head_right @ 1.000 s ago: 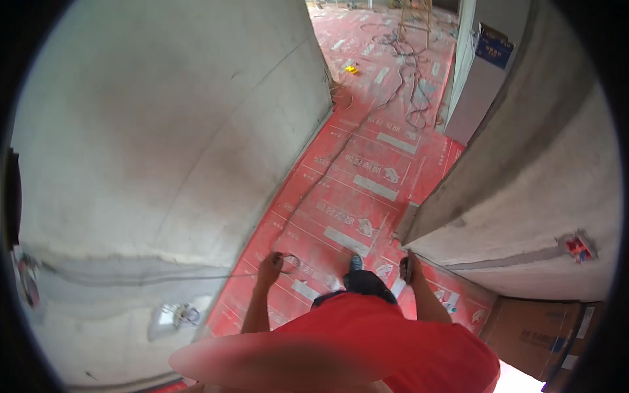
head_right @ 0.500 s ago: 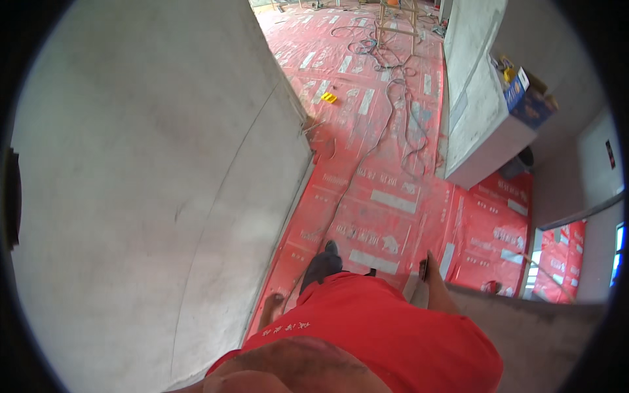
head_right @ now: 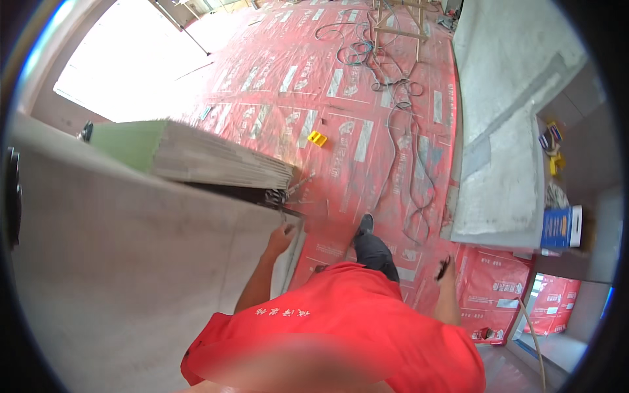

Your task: Cutting metal studs to size using an electric angle grinder on a construction site.

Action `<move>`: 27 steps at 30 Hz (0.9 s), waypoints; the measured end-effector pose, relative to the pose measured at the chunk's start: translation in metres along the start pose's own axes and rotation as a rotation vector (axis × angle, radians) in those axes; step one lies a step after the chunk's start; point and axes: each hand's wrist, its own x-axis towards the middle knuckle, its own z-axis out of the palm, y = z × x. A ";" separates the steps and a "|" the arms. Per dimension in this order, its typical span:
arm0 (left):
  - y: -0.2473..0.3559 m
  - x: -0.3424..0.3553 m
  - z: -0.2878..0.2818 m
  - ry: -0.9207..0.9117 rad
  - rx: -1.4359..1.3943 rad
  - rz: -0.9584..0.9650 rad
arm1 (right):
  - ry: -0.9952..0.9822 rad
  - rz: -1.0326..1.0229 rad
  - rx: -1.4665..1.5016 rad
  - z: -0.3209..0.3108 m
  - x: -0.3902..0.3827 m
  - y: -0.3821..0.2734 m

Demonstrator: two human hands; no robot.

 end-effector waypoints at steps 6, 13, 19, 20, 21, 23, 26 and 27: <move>0.004 0.102 -0.013 -0.103 -0.204 -0.335 | -0.508 -0.013 -0.044 0.336 0.040 -0.233; -0.022 0.283 -0.021 -0.013 -0.243 -0.490 | -0.471 -0.183 -0.203 0.572 0.179 -0.420; 0.113 0.623 -0.126 -0.072 -0.344 -0.403 | 0.035 -0.250 -0.214 0.645 0.245 -0.552; 0.144 0.682 -0.149 0.003 -0.432 -0.392 | 0.061 -0.234 -0.155 0.646 0.259 -0.578; 0.169 0.740 -0.172 0.023 -0.460 -0.337 | 0.032 -0.253 -0.128 0.655 0.273 -0.602; 0.206 0.859 -0.210 0.073 -0.463 -0.212 | 0.093 -0.256 -0.130 0.685 0.300 -0.646; 0.252 1.037 -0.250 0.149 -0.388 0.011 | 0.226 -0.256 -0.144 0.750 0.362 -0.711; 0.276 1.087 -0.268 0.136 -0.317 0.042 | 0.267 -0.276 -0.129 0.776 0.382 -0.731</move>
